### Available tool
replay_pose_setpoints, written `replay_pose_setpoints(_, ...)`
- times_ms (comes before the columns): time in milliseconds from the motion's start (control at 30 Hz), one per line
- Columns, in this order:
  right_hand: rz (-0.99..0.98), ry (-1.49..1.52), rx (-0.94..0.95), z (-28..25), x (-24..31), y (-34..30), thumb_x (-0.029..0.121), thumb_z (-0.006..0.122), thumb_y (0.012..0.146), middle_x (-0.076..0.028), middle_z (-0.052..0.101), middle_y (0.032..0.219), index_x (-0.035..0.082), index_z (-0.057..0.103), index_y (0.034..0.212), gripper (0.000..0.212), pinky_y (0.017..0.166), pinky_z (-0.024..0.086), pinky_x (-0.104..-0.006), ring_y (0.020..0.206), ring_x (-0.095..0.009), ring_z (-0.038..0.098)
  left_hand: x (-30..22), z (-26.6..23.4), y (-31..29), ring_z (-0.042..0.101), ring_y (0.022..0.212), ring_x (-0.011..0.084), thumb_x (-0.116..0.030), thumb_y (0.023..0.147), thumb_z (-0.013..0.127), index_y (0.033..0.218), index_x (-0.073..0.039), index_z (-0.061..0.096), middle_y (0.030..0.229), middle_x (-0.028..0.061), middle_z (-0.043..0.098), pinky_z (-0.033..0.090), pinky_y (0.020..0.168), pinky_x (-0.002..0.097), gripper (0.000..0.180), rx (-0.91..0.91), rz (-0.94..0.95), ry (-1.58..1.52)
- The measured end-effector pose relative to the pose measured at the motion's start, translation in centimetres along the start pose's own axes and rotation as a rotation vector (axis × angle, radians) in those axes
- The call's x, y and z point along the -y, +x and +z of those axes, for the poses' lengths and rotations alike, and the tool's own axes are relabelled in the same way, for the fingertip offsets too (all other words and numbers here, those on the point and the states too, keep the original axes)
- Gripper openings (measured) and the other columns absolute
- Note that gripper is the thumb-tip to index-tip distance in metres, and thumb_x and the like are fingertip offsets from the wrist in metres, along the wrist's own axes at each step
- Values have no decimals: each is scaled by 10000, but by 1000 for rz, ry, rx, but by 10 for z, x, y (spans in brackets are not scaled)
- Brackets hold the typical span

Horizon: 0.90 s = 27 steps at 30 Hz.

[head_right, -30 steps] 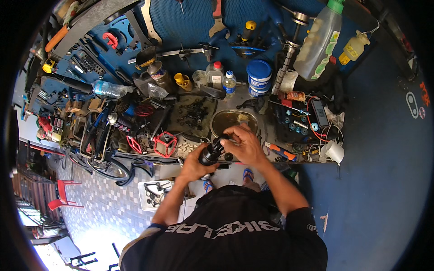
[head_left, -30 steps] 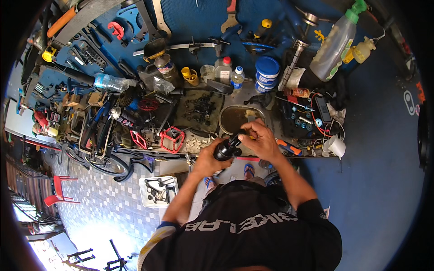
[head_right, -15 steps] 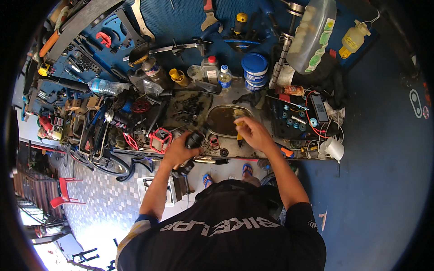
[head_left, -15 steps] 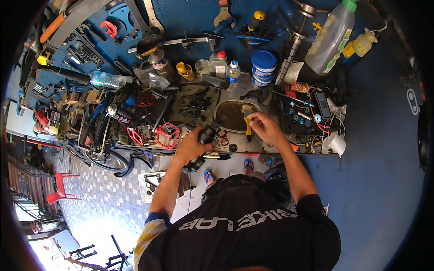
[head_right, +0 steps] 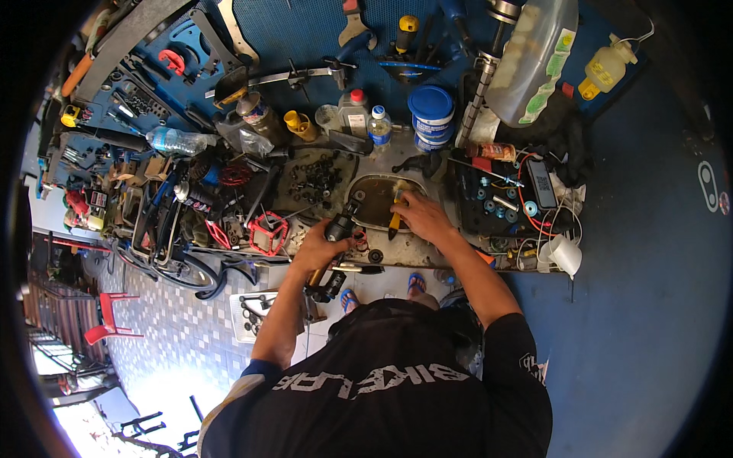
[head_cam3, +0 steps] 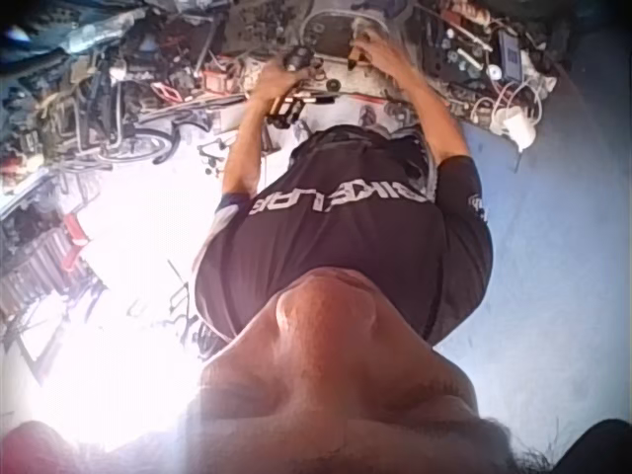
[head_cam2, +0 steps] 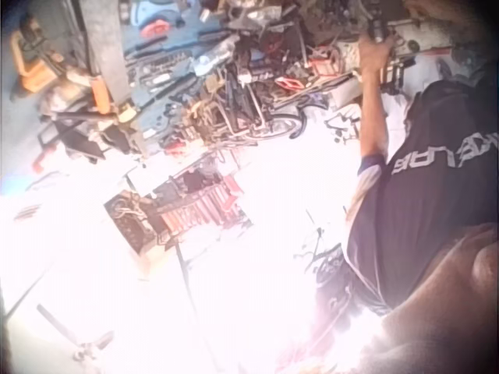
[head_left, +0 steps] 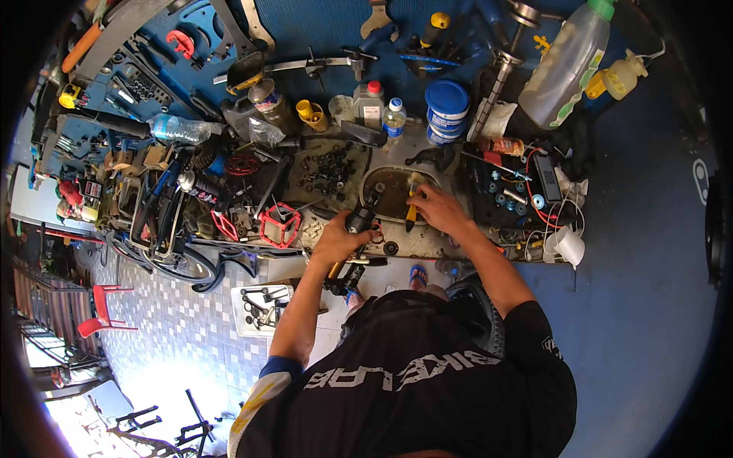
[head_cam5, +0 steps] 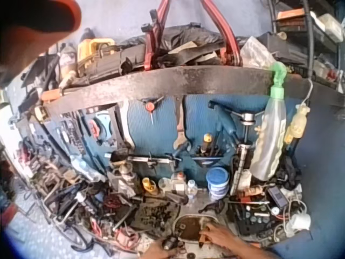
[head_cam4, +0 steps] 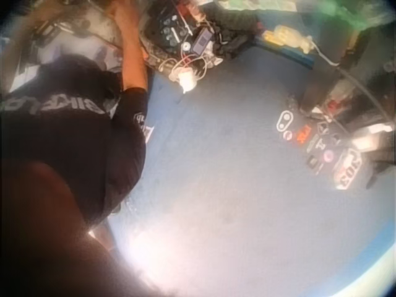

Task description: The person scrubs small bicycle parts in a metal tray using a brush and liquid, then rinses and places them into a white tray. The person repeats this process for multiple small parts, handling them one at a time.

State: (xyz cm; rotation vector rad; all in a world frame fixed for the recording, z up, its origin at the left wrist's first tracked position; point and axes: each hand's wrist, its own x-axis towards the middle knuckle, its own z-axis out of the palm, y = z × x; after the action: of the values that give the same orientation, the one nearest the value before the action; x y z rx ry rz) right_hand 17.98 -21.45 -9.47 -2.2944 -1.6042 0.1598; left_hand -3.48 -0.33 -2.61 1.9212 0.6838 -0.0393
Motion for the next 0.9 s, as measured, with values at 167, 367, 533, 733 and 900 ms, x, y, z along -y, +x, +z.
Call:
replay_pose_setpoints(167,162,242,-306,-10,2,6,176,730,913,-98,648,1102,121,663,1181,282,782,551,-449,919,-337,686,-10,5,10,671,562,190,-389,743,839,1151,14,661,777,113,703,553,567,341,600,95,-136,21)
replay_pose_setpoints(367,357,442,-293,-18,5,13,297,738,896,-128,717,891,59,626,1076,318,707,539,-434,816,-368,707,-4,11,27,677,547,192,-419,721,827,1107,0,683,784,137,717,552,575,353,587,141,-166,70)
replay_pose_setpoints(533,462,422,-398,-8,-2,13,368,736,899,-130,730,821,41,652,988,349,679,542,-424,792,-333,726,-11,16,39,740,741,283,-443,715,819,1146,-1,694,921,201,748,573,722,388,630,147,-155,192)
replay_pose_setpoints(733,717,991,-553,-23,45,32,478,696,969,-65,712,711,34,633,817,474,501,507,-276,636,-101,692,5,23,61,703,1095,387,-453,722,812,1220,-1,688,1122,263,731,531,959,431,684,152,-144,298)
replay_pose_setpoints(900,701,615,-652,10,19,29,429,685,957,-125,654,620,31,604,784,441,574,507,-431,609,-330,673,-8,24,57,699,1110,388,-446,736,813,1233,-5,688,1141,251,732,529,974,434,676,141,-48,290)
